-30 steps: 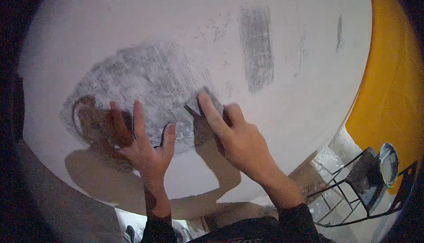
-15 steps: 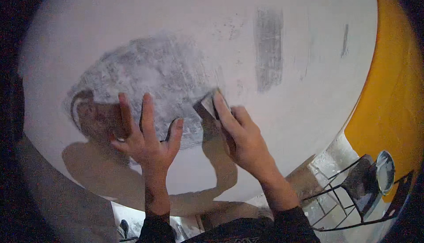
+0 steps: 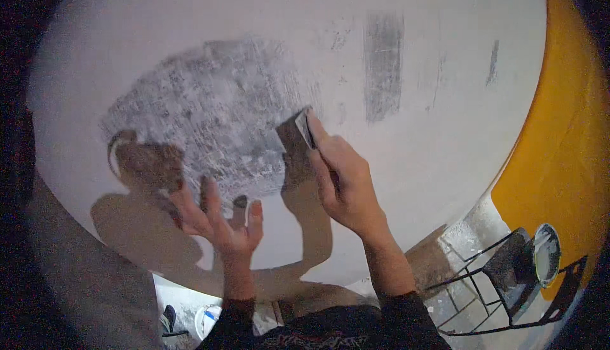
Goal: Patching and sanding a wall surface.
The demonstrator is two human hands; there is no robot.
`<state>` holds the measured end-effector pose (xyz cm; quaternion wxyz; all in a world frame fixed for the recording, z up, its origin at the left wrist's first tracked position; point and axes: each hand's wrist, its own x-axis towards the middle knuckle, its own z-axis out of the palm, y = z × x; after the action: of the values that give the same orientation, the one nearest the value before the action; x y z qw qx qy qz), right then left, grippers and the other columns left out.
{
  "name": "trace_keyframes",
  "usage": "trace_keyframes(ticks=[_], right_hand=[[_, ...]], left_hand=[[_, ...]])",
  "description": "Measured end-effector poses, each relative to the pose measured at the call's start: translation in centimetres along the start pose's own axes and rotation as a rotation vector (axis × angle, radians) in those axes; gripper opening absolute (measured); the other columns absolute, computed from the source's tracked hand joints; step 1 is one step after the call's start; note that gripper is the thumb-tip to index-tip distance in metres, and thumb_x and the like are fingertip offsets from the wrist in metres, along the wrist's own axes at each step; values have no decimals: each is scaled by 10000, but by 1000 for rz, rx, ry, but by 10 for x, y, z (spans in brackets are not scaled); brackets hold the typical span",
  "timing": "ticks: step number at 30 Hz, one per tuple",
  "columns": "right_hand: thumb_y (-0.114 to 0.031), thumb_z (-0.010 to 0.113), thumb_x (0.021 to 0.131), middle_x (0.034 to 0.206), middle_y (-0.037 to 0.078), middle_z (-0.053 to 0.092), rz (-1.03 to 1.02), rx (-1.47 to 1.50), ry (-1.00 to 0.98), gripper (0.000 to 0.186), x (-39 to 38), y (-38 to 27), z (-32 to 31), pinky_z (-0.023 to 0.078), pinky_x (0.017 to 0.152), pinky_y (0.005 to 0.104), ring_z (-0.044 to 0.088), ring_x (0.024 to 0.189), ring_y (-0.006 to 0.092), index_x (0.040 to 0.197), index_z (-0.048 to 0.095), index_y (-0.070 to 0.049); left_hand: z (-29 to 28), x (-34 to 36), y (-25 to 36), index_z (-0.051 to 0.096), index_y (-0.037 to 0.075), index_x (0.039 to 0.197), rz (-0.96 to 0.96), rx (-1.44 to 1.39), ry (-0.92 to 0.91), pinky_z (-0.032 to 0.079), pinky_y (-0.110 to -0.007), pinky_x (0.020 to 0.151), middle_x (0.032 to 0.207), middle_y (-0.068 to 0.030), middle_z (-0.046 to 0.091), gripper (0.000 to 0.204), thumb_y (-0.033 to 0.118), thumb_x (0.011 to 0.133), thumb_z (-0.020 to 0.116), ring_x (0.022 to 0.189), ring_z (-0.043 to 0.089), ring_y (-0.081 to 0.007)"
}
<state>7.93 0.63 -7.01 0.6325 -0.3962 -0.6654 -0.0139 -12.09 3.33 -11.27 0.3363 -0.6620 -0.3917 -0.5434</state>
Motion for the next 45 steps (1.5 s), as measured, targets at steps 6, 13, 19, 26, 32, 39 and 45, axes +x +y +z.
trace_keyframes(ticks=[6, 13, 19, 26, 32, 39, 45], right_hand=[[-40, 436, 898, 717, 113, 502, 200, 145, -52, 408, -20, -3, -1, 420, 631, 273, 463, 650, 151, 1298, 405, 28], [-135, 405, 942, 619, -8, 457, 341, 408, -21, 415, 7, -19, -9, 370, 499, 200, 425, 522, 56, 1330, 376, 10], [-202, 391, 961, 586, -50, 446, 436, 510, -27, 418, -12, -12, -4, 316, 396, 190, 383, 446, 23, 1333, 381, -10], [-239, 380, 967, 580, -51, 450, 416, 550, 9, 430, -15, -6, 1, 304, 384, 192, 372, 431, 22, 1334, 381, -14], [-256, 382, 962, 548, -29, 444, 383, 538, 47, 425, -6, -8, 4, 296, 347, 190, 366, 384, 36, 1280, 400, 26], [-309, 380, 959, 526, -1, 453, 338, 465, 32, 476, 4, -10, 4, 304, 307, 200, 377, 343, 57, 1274, 387, 47], [-359, 405, 946, 540, -2, 456, 377, 468, 50, 483, -24, 0, 3, 303, 318, 209, 393, 362, 66, 1204, 452, 46]], left_hand=[[34, -25, 23, 514, 108, 1223, -55, 113, -43, 36, -615, 998, 1377, -249, 305, 626, 555, 787, 550, 1307, 197, -423], [40, -28, 24, 522, 175, 1234, -32, 197, -38, 60, -592, 1007, 1392, -211, 301, 583, 571, 805, 511, 1311, 208, -393], [42, -28, 23, 493, 118, 1251, 4, 197, -39, 64, -585, 1009, 1393, -247, 284, 627, 562, 807, 505, 1301, 211, -431], [43, -31, 25, 486, 124, 1258, 14, 217, -47, 74, -589, 1006, 1393, -259, 275, 627, 560, 809, 501, 1304, 198, -437], [41, -33, 24, 484, 129, 1260, 17, 219, -60, 86, -590, 1004, 1393, -264, 276, 617, 554, 813, 497, 1311, 189, -435], [43, -34, 23, 472, 128, 1269, 16, 205, -44, 83, -598, 1000, 1395, -257, 278, 613, 546, 821, 495, 1307, 202, -436], [44, -32, 27, 471, 123, 1268, 28, 214, -29, 91, -594, 1001, 1397, -253, 277, 617, 552, 825, 485, 1306, 205, -434]])
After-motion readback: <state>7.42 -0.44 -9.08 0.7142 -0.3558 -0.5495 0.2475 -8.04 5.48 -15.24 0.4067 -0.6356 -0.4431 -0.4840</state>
